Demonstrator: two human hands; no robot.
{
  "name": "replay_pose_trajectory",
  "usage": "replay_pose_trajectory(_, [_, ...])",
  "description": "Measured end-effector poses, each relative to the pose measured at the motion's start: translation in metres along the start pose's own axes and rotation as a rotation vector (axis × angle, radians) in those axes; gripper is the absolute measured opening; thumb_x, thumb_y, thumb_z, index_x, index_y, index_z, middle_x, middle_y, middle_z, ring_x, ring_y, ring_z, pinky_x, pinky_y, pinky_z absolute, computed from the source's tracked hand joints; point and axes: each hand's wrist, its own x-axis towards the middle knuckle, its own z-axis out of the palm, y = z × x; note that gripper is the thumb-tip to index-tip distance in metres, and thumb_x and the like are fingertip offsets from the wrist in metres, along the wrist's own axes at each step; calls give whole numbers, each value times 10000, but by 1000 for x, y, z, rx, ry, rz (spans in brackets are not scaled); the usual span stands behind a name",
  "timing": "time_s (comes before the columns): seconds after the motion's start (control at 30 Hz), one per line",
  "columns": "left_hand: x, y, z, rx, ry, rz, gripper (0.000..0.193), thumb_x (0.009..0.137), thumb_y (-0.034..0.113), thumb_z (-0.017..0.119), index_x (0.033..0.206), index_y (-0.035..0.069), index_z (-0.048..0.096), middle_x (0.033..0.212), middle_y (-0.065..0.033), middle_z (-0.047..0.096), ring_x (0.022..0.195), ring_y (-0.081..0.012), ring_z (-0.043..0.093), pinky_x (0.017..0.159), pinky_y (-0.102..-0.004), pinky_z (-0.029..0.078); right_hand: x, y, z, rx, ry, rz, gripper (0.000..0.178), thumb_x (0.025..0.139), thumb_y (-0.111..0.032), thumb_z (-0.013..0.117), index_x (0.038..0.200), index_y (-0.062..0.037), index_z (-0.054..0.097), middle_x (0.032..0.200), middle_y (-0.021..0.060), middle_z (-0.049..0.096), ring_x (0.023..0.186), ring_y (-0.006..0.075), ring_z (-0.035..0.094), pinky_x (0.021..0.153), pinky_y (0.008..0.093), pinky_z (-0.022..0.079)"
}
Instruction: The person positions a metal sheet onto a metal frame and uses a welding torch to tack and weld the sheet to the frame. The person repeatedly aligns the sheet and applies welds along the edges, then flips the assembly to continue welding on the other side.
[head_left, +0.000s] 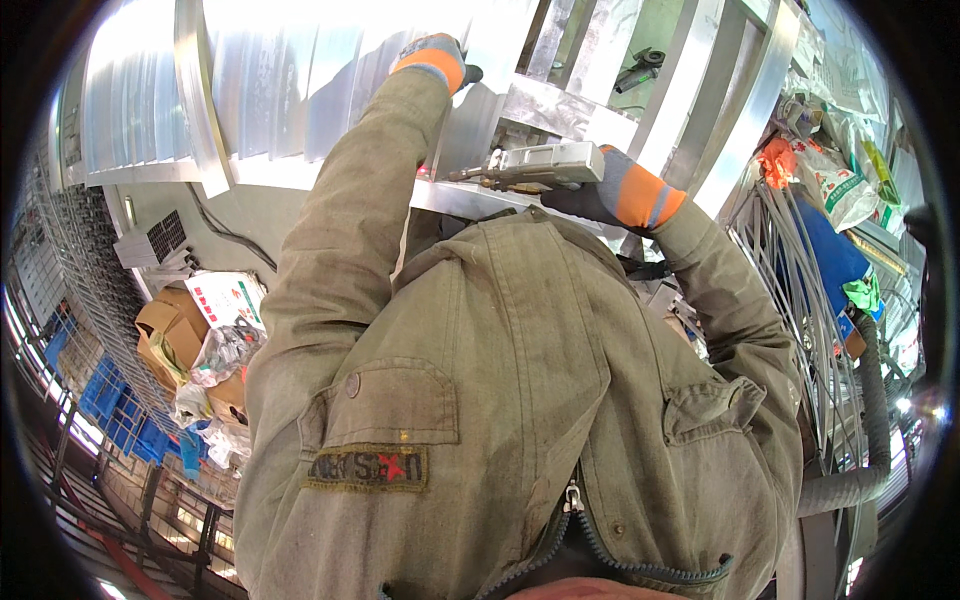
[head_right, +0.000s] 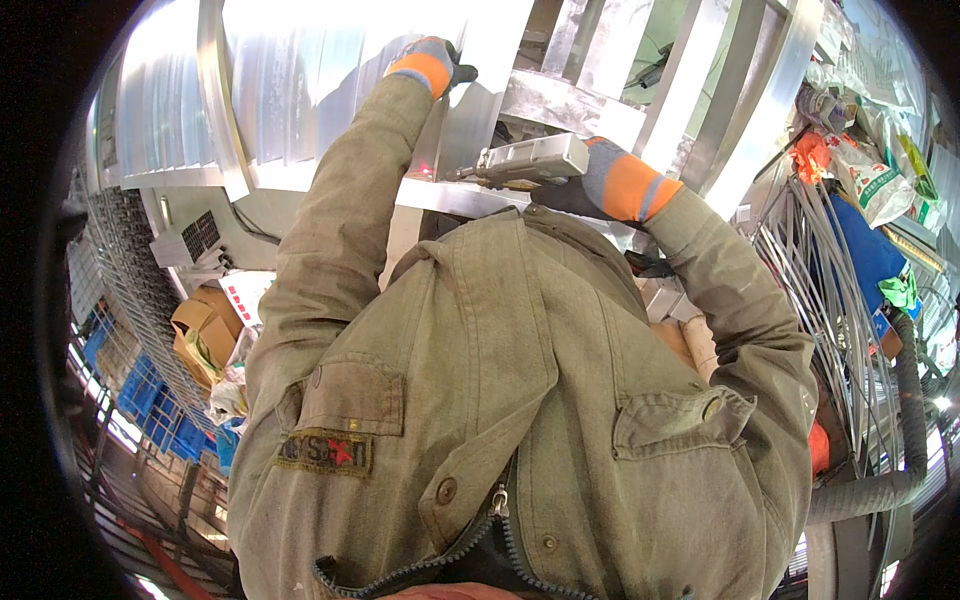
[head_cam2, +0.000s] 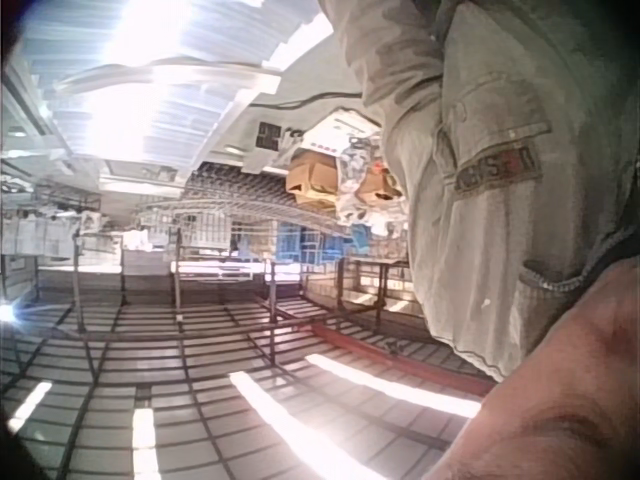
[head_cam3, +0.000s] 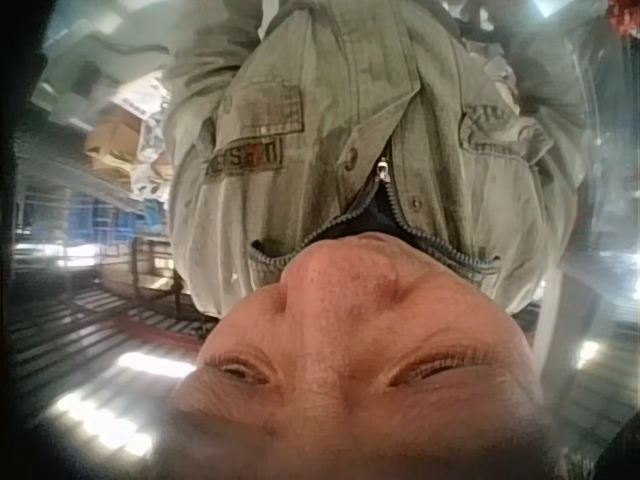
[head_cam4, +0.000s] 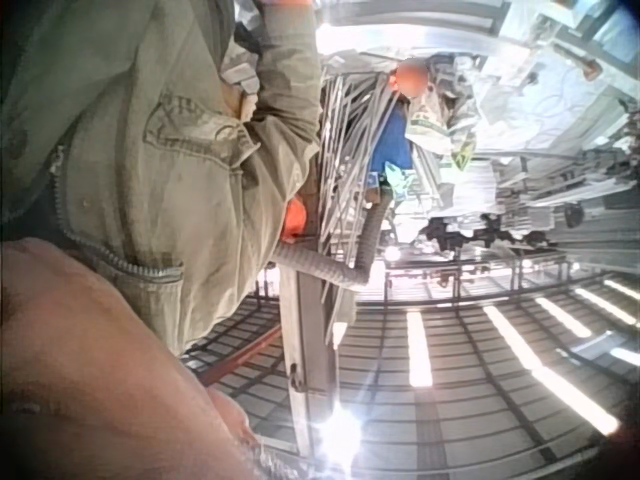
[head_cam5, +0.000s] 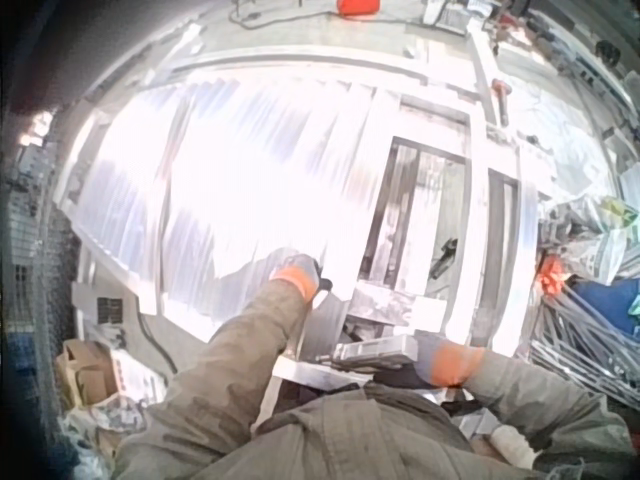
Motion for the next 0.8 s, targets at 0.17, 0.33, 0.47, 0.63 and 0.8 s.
replay_pose_trajectory(0.17, [1,2,3,20,61,-3,593,879,597,861,1264,148,832,1242,-134,821,1193,-358,763,1069,-495,577,0,-16,-4,-64,-38,37,374,1007,-230,833,1323,-42,766,1134,172,830,974,249,789,869,391,610])
replay_pose_trajectory(0.33, [3,1,0,-7,-20,16,533,974,537,800,1271,95,831,1307,-184,796,1222,-403,754,1096,-491,566,0,3,4,-17,3,-84,361,997,-237,843,1293,-40,777,1089,169,833,938,250,790,846,394,607])
replay_pose_trajectory(0.47, [3,0,0,-8,-28,15,551,963,558,798,1266,99,833,1283,-185,803,1209,-395,760,1091,-491,568,5,24,11,-178,-27,77,338,992,-232,846,1263,-37,790,1073,168,832,924,248,790,841,392,607])
replay_pose_trajectory(0.63, [8,-1,4,15,7,25,532,893,584,857,1171,130,847,1089,-112,839,1021,-332,799,978,-487,608,-3,35,15,-95,-50,88,382,995,-209,831,1323,-31,750,1149,178,809,1000,251,776,902,402,597])
replay_pose_trajectory(0.8, [4,1,-4,-26,-92,-13,520,955,515,837,1274,105,810,1230,-143,804,1160,-358,762,1056,-494,580,-8,50,17,-210,2,22,494,996,-186,814,1442,-23,675,1282,192,772,1123,258,753,998,416,578])
